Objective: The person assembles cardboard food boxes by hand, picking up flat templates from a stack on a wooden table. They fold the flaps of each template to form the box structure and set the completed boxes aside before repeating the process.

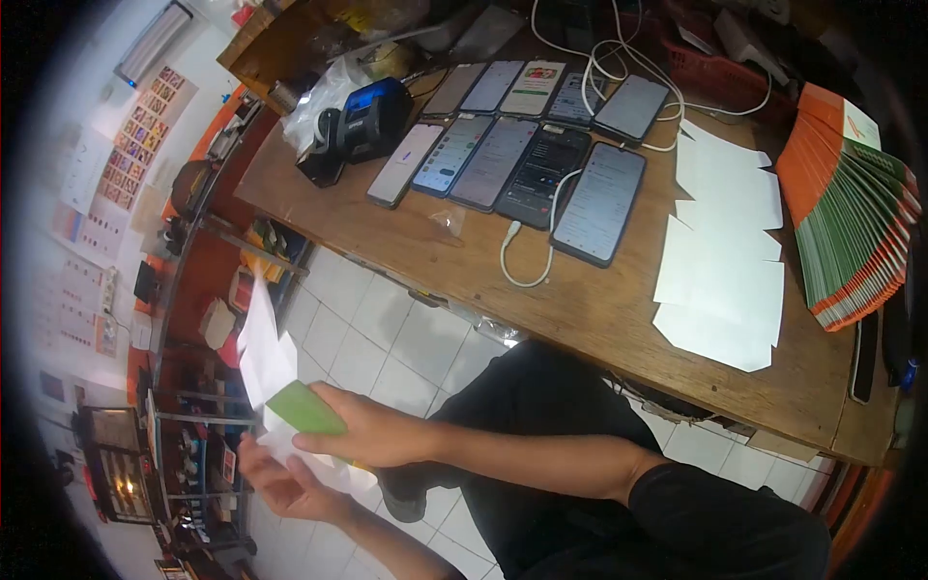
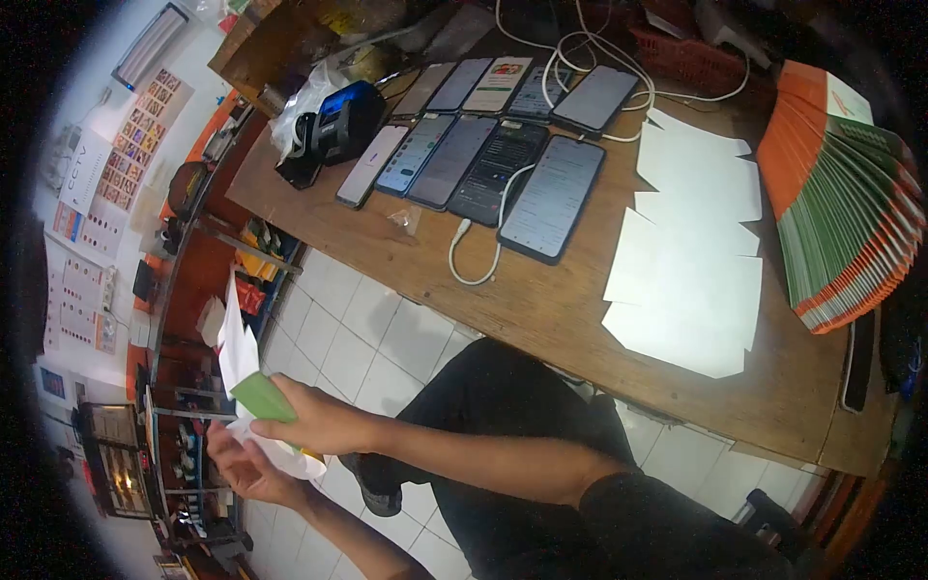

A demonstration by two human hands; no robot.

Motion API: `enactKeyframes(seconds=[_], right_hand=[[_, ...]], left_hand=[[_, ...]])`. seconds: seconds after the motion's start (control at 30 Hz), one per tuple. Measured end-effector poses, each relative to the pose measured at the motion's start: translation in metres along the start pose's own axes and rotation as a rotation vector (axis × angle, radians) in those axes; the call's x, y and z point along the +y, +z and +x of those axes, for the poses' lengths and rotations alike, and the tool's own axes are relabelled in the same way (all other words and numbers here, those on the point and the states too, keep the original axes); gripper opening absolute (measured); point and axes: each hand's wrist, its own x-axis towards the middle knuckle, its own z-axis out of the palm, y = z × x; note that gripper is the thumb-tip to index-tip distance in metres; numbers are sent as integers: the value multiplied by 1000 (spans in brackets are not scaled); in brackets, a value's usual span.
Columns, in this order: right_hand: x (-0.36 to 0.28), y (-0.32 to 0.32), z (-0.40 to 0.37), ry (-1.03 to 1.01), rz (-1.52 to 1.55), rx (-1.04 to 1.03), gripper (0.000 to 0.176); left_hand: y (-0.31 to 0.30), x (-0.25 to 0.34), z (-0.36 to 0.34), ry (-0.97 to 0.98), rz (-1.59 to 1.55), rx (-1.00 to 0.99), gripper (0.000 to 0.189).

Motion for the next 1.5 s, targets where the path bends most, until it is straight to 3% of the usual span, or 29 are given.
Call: enactKeyframes(seconds=[0.07,0.1,0.17,0.27,0.33,0.4,0.43,0.5,0.6,0.67,0.73,0.77,0.8,0.87,0.9,1.0,1.03,1.07,1.13,1.17,1.2,1.3,1.5], right_hand=[[-16,-3,-3,-102,-65,11,48],[-22,-3,-4,-200,-122,15,50],[-33,-3,-7,-206,-127,11,51],[-46,-8,-10,-163,-215,-37,53],[-47,-7,-13,-116,-296,-76,53],[-31,-1,-13,-124,-728,150,45],[-26,-1,-12,-128,-729,155,45],[-16,-2,-8,-98,-892,416,37],[-3,3,-4,-139,-897,306,32],[-6,11,-8,-68,-856,272,42],[-15,15,-12,-30,-602,294,52],[-15,9,-8,77,-441,195,64],[-17,5,-7,82,-439,194,64],[-17,3,-7,19,-301,161,66],[-8,1,-2,75,-170,165,60],[21,5,10,3,35,297,49],[17,5,8,92,133,299,37],[15,0,7,95,135,298,37],[16,-4,6,71,-97,152,38],[33,-1,10,-8,-219,182,37],[37,5,6,-3,-222,182,37],[72,12,-6,-375,-203,249,32],[84,-12,-23,-121,-246,99,33]], left_hand=[[18,17,7,-59,27,196,20],[18,21,7,-58,24,198,20],[13,27,6,-470,-171,192,22],[-12,6,-2,-573,9,139,23],[-10,7,2,-520,66,178,28],[-8,3,8,-441,164,165,28],[-11,-9,8,-416,165,155,28],[-15,-20,7,-400,187,166,27],[-7,-14,5,-383,199,176,25],[-7,-13,0,-385,195,175,23],[-14,-19,-11,4,380,-104,24],[-22,-24,-15,90,420,-306,22],[-21,-19,-17,85,422,-309,22],[-17,-3,-22,28,392,-563,21],[-23,-10,-27,-100,350,-630,19],[-32,-11,-21,-18,316,-574,18],[-38,-19,-22,28,328,-519,20],[-38,-23,-25,26,330,-520,20],[-31,-19,-25,-36,274,-239,21],[-21,-14,-31,-126,202,-103,22],[-13,-11,-33,-131,201,-101,22],[2,-6,-35,-193,179,-117,24],[1,7,-25,-488,-33,-52,14]])
